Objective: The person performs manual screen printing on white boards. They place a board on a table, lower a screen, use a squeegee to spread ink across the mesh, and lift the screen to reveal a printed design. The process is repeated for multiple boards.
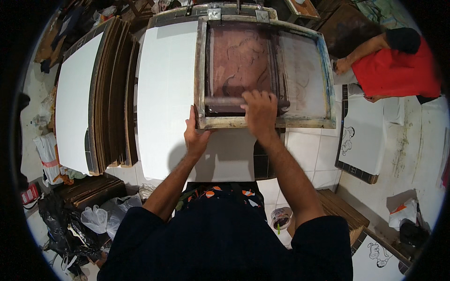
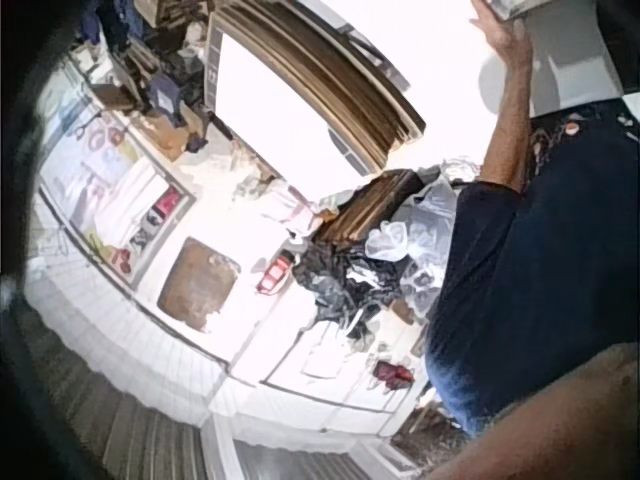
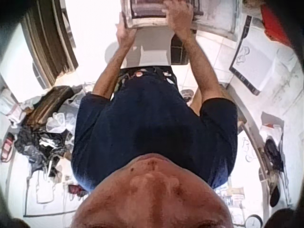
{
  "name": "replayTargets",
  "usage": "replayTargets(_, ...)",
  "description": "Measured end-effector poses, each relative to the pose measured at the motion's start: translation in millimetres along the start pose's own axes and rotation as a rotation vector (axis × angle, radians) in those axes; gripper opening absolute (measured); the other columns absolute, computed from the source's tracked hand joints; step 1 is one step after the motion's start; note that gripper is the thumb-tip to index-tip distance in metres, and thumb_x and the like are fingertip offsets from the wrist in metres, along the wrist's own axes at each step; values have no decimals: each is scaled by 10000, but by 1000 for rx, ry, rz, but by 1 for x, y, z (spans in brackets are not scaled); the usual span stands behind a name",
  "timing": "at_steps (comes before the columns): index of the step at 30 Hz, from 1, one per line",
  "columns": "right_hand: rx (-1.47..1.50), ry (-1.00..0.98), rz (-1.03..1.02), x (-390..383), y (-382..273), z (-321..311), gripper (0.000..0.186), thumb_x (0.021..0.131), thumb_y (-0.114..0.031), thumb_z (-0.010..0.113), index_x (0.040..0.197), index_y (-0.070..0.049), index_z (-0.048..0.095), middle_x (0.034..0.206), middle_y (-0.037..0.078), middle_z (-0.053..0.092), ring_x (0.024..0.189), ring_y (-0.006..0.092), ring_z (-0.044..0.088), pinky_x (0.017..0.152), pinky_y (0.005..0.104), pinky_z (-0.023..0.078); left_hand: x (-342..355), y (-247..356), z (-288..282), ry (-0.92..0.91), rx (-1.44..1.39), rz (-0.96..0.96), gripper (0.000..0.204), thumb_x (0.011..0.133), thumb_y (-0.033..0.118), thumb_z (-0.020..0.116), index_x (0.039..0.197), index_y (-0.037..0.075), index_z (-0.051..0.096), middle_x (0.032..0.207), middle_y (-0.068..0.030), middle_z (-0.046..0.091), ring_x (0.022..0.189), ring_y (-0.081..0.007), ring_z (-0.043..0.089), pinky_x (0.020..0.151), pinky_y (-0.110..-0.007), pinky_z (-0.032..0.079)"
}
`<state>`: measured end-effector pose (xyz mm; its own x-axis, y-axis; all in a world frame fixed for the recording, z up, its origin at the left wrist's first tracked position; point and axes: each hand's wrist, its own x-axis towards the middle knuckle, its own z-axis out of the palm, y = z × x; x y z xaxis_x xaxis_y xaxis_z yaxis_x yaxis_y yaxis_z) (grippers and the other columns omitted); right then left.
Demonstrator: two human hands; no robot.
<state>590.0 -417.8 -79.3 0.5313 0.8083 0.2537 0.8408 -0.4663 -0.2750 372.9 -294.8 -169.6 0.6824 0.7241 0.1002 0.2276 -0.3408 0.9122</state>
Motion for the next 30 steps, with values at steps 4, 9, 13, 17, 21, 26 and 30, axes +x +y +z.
replayTargets(4,82,-72,-41,28,11,-13,311,850,-196,799,1128,-104,695,1010,74,700,989,326,632,897,468,422,2,6,-3,-18,21,-41,1078,766,-129,707,1693,33,181,1599,-249,496,1450,-395,529,1280,-680,77)
replayTargets(9,121,-264,-33,13,10,-12,273,880,-199,758,1127,-104,689,1014,75,692,981,320,622,880,475,425,6,9,0,24,93,-61,1070,766,-118,704,1694,39,196,1507,-239,592,1389,-352,599,1308,-585,133)
replayTargets(13,96,-152,-105,43,34,10,288,885,-207,753,1146,-107,685,1026,72,688,987,323,619,865,490,430,7,16,-4,-10,86,-103,1061,756,-141,669,1685,0,176,1601,-277,477,1474,-404,498,1300,-636,91)
replayTargets(17,51,64,-172,153,83,53,277,863,-201,801,1105,-136,683,1084,71,722,1061,326,656,899,543,450,8,22,-7,-36,73,-143,1059,765,-146,666,1687,5,168,1591,-286,486,1433,-400,547,1309,-617,77)
replayTargets(21,-30,42,-107,270,127,82,400,901,-279,797,1275,-169,703,1181,75,756,1162,328,671,981,558,452,8,23,-6,-31,73,-126,1042,789,-140,692,1684,1,178,1584,-273,502,1412,-390,572,1305,-621,99)
replayTargets(26,-28,37,-52,275,130,90,376,877,-249,819,1233,-179,716,1172,52,736,1140,316,661,964,535,450,7,20,-6,-36,90,-127,1042,779,-140,697,1680,-6,192,1595,-267,495,1441,-385,544,1297,-635,109)
replayTargets(30,50,74,-86,156,84,57,291,816,-179,834,1064,-158,683,1004,41,666,1005,310,628,863,493,445,5,17,-7,-50,46,-143,1055,758,-153,675,1688,27,210,1615,-237,484,1480,-375,503,1292,-656,85)
